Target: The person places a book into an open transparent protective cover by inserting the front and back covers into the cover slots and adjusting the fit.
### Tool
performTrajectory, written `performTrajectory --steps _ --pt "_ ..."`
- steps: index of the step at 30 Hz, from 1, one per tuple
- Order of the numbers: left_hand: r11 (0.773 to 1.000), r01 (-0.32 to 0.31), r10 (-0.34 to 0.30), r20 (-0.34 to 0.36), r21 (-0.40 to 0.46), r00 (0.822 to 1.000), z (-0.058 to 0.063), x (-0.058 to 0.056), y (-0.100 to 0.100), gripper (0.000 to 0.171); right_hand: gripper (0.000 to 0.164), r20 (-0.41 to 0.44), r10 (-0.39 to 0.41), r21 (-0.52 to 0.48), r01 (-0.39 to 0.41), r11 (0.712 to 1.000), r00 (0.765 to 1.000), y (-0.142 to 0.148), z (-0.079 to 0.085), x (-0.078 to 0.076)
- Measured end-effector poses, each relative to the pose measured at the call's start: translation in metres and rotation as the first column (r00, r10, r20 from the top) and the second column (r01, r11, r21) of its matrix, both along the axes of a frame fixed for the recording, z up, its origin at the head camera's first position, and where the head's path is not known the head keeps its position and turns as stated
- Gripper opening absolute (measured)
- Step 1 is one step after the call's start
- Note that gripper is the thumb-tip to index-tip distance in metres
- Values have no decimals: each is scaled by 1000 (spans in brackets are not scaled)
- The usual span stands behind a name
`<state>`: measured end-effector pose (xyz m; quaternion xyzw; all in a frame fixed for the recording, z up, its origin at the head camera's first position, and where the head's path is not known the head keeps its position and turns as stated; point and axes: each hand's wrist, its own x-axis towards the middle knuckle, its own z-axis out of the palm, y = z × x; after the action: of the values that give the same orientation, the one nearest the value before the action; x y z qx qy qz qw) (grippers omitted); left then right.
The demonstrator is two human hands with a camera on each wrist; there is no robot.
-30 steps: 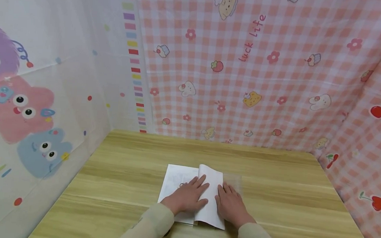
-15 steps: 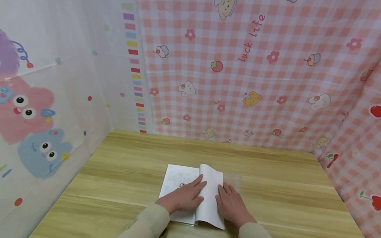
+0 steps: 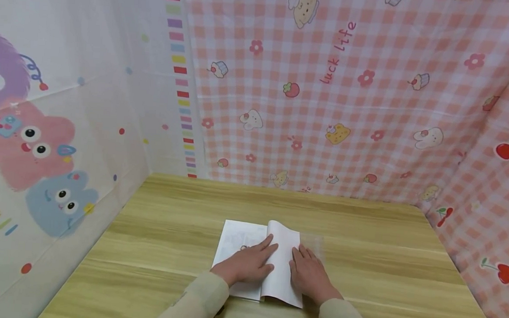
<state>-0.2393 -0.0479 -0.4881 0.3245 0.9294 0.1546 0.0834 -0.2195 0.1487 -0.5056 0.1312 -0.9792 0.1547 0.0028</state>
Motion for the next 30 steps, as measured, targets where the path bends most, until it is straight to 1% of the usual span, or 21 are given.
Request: performTrajectory --steps 5,9,12,17,19,22,25,30 --pt "1000 -7 6 -22 -28 1000 -1 0 3 56 42 6 -17 -11 17 1000 1000 -1 0 -1" --pt "998 -11 8 -42 -60 999 -2 0 6 56 43 29 -54 -27 55 998 998 -3 1 0" --pt "996 -21 15 -59 -91 998 -3 0 9 57 44 29 -72 -27 73 997 997 -5 2 0" --pt "992 -43 37 -53 -121 998 -6 0 12 58 44 15 -67 -5 68 998 998 -5 0 0" --pt "994 -56 53 -34 -96 998 -7 -1 11 58 44 9 -57 2 57 998 998 -4 -1 0" --pt "996 -79 79 11 -30 997 -10 -2 7 57 44 -1 -38 12 38 999 999 -4 -1 0" --pt "996 -85 84 54 21 995 -8 -2 4 57 44 -6 -30 14 30 999 1000 -3 0 0" --pt "997 -78 77 63 8 995 -4 0 4 58 43 -7 -38 7 38 999 999 -3 0 -1"
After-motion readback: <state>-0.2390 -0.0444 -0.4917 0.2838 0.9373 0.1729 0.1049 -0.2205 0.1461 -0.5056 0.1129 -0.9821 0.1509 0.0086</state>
